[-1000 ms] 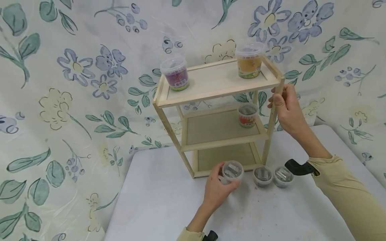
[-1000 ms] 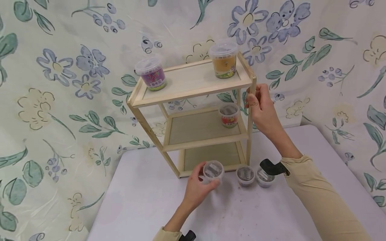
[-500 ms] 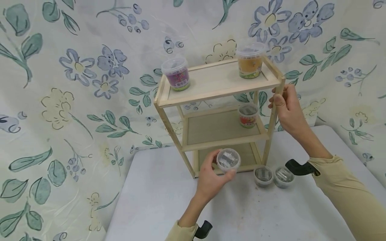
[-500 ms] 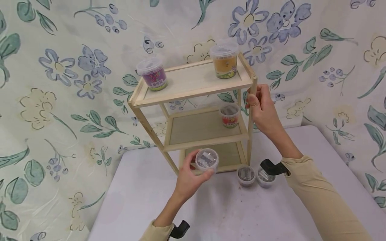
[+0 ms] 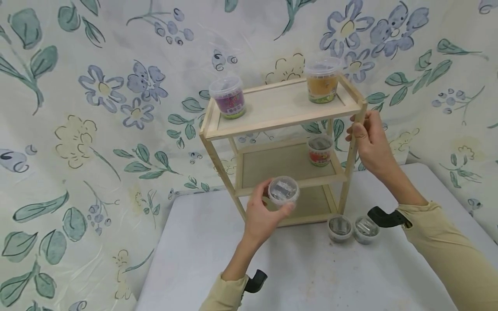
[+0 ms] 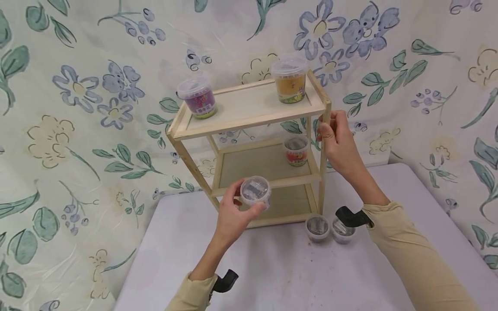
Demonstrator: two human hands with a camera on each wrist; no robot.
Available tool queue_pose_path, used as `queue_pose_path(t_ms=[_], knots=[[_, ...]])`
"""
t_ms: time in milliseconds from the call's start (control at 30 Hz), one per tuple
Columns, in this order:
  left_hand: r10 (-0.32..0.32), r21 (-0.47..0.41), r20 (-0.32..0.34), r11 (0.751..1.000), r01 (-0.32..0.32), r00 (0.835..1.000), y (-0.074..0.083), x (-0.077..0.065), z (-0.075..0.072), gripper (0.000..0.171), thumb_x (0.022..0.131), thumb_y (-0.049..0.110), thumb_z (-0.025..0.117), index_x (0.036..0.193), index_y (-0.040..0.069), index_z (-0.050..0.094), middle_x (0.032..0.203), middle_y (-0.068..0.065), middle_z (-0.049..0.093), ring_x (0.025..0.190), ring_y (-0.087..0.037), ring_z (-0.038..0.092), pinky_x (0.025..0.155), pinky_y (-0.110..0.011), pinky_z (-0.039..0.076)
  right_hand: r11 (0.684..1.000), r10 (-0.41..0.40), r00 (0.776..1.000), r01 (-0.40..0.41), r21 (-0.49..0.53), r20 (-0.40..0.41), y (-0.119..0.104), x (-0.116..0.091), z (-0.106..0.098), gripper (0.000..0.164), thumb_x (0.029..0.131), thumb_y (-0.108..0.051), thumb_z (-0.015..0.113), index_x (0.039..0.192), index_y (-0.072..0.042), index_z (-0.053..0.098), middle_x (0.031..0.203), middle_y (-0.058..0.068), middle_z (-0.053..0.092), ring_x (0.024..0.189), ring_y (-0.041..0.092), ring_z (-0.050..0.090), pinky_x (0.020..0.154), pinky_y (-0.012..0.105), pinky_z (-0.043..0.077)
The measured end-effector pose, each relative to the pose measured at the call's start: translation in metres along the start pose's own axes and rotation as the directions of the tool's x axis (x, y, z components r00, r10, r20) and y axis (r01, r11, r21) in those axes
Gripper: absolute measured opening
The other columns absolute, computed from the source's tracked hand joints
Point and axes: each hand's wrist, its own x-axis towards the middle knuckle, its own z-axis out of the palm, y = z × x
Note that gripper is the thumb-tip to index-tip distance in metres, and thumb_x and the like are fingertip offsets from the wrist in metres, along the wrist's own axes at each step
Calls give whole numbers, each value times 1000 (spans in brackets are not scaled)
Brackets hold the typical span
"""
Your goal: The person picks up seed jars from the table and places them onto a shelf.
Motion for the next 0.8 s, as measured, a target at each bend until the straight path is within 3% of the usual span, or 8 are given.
queue_pose_path(t_ms=[433,633,800], knots=[[-5,-37,-33,999,4,999,2,21,-13,75,72,40,76,137,9,53,110,-6,61,98,-19,53,78,-34,43,1000,8,1000,-8,5,-1,1,1,0,35,106,-24,37,123,7,38,95,-1,48,81,8,54,79,21,43],[-23,-69,-46,997,20,999,1,34,-22,76,76,37,77,140,7,49,109,-11,59,95,-30,54,72,-30,45,1000,4,1000,-4,7,-2,2,1,0,36,106,-25,37,122,7,38,95,-2,48,81,8,54,79,21,43],[-16,-34,-114,999,13,993,-1,50,-27,70,79,36,76,138,9,51,106,-9,59,94,-24,54,72,-31,45,1000,10,1000,-10,10,3,1,1,1,37,106,-25,37,122,8,38,95,-1,48,81,8,54,79,21,43]])
